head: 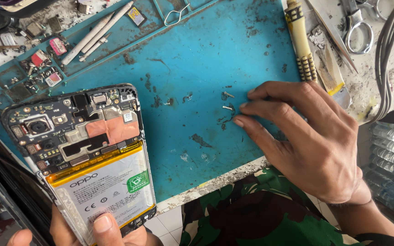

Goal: The person unscrews a small screw from an opened smartphone using a screwdriver, then pries and separates the cracked screen assembly from the phone frame by hand, working around the edges and lifting the display off to expose the internal battery and components.

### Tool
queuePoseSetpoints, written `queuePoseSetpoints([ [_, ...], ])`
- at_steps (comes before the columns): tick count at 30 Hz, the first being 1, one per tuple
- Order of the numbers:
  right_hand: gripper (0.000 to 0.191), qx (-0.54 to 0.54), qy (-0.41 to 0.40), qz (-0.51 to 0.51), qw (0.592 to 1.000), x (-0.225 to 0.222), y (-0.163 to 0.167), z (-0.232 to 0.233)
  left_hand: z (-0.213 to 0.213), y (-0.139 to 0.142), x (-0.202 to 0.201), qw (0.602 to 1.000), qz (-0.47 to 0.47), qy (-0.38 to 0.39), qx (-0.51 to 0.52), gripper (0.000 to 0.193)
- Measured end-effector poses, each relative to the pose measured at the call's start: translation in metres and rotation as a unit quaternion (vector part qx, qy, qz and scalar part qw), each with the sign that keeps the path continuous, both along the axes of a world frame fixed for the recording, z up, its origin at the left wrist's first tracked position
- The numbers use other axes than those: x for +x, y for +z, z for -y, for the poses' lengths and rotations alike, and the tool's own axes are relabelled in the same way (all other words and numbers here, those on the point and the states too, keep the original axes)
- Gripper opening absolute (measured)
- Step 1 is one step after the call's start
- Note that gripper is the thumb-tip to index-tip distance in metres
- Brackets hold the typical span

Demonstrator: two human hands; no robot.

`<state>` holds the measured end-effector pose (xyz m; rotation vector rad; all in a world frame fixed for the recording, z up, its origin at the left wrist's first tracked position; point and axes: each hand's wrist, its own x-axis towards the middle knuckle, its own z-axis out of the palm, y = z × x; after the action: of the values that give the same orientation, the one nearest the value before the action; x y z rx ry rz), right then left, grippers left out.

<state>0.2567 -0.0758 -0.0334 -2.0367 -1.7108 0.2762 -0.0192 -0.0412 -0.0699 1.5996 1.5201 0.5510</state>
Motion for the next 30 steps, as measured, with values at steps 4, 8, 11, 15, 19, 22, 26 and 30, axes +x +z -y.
queuePoseSetpoints([
  [4,0.023,-0.001,-0.005,0.02,1.0,-0.006,0.002,0.0,-0.002,0.006,-0.003,1.0,0.007,0.002,0.005,0.077],
  [8,0.02,0.006,-0.015,0.026,1.0,-0.013,0.002,-0.001,0.001,0.012,-0.008,0.998,0.05,0.042,-0.001,0.078],
  [11,0.02,0.002,-0.026,0.033,0.999,-0.024,0.004,-0.001,0.016,0.004,-0.005,0.975,0.168,0.14,0.033,0.078],
  [15,0.018,0.005,-0.032,0.068,0.997,-0.038,0.006,0.0,0.032,-0.009,-0.007,0.951,0.26,0.133,0.101,0.069],
  [19,0.012,0.015,-0.106,-0.028,0.994,-0.044,0.006,0.004,0.032,-0.011,-0.01,0.941,0.28,0.04,0.186,0.067],
  [22,0.013,0.009,-0.101,0.017,0.995,-0.046,0.005,0.007,0.029,-0.001,-0.013,0.928,0.295,-0.058,0.221,0.065],
  [26,0.016,0.067,-0.036,0.112,0.991,-0.05,0.006,0.006,0.023,0.01,-0.011,0.904,0.318,-0.136,0.25,0.068],
  [30,0.018,0.068,-0.051,0.045,0.995,-0.056,0.009,0.005,0.021,0.016,-0.007,0.9,0.296,-0.152,0.282,0.072],
])
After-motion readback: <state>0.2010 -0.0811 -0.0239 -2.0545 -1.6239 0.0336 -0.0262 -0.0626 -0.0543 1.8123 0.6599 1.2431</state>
